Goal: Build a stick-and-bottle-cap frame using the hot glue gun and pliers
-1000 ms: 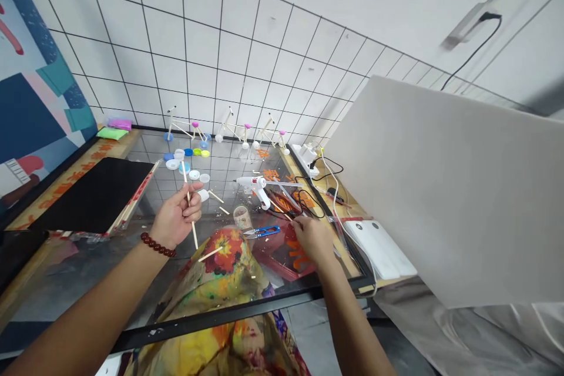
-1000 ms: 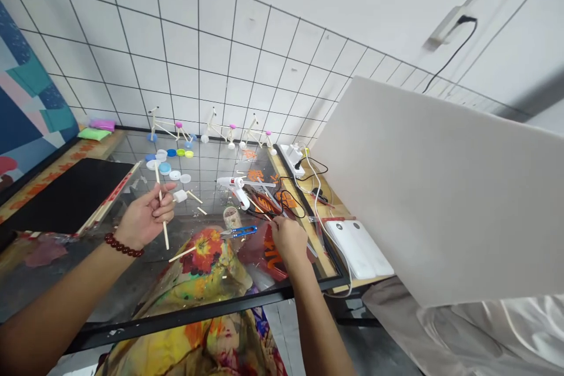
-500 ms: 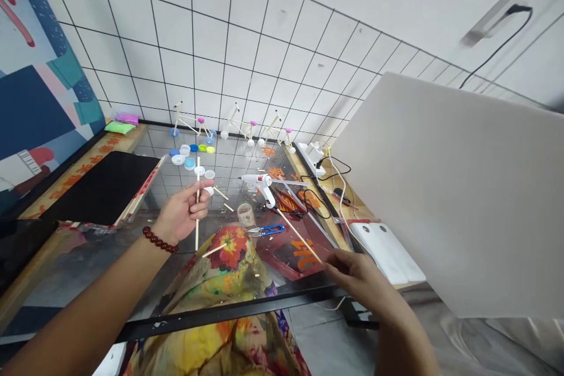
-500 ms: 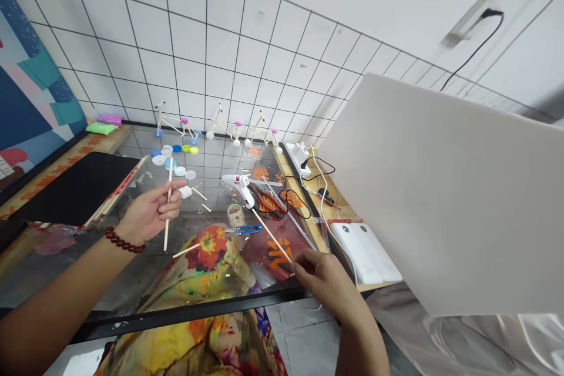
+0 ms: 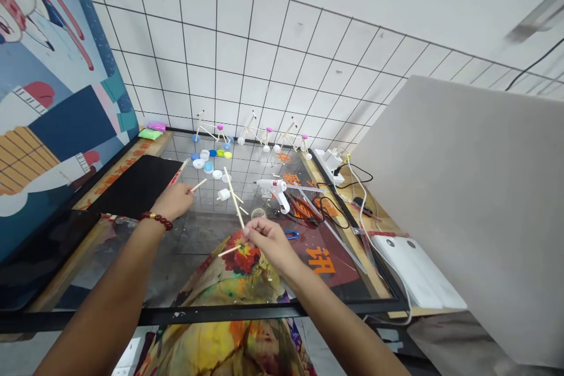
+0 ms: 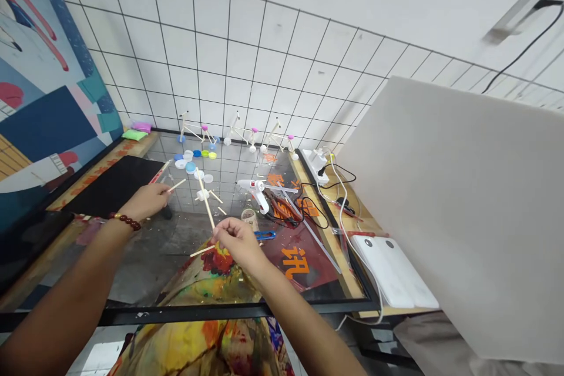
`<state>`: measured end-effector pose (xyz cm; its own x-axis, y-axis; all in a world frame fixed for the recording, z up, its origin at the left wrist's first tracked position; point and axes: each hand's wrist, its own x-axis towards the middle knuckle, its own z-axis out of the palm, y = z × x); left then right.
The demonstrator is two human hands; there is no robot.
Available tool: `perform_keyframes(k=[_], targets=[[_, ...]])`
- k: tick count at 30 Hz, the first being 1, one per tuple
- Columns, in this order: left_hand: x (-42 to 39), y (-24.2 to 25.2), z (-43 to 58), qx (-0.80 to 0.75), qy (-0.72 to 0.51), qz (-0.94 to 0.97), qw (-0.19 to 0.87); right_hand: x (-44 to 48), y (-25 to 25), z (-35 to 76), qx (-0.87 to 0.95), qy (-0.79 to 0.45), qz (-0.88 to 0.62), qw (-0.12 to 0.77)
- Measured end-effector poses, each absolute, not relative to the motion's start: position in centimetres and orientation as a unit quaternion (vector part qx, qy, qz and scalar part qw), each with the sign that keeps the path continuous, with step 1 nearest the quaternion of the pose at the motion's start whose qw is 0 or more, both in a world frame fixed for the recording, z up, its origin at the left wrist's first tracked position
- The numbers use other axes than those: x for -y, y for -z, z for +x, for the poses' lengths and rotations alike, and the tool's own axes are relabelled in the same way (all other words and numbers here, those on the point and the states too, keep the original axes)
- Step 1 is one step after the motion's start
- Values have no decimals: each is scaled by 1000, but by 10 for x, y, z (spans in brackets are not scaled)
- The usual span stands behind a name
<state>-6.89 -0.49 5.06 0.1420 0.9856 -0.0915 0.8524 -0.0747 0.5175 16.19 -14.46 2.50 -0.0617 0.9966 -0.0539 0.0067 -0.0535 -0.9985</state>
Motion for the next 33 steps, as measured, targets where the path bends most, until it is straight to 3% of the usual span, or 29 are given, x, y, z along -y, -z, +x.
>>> perform_keyframes(k=[4, 9, 12, 17, 26, 33], targets=[[3, -42, -66, -641, -91, 739, 185, 151, -8, 144, 611, -440, -490, 439], [9, -40, -58, -669, -58, 729, 136, 164, -3, 152, 797, -147, -467, 353], [12, -42, -58, -666, -72, 732, 124, 164, -6, 161, 810, -58, -485, 326], [10, -47, -63, -694, -194, 685, 111, 174, -9, 170, 873, -25, -432, 226], [11, -39, -56, -667, -188, 717, 73, 197, -23, 183, 879, -48, -464, 95], [7, -34, -54, -655, -216, 717, 99, 177, -29, 182, 856, -39, -504, 107]])
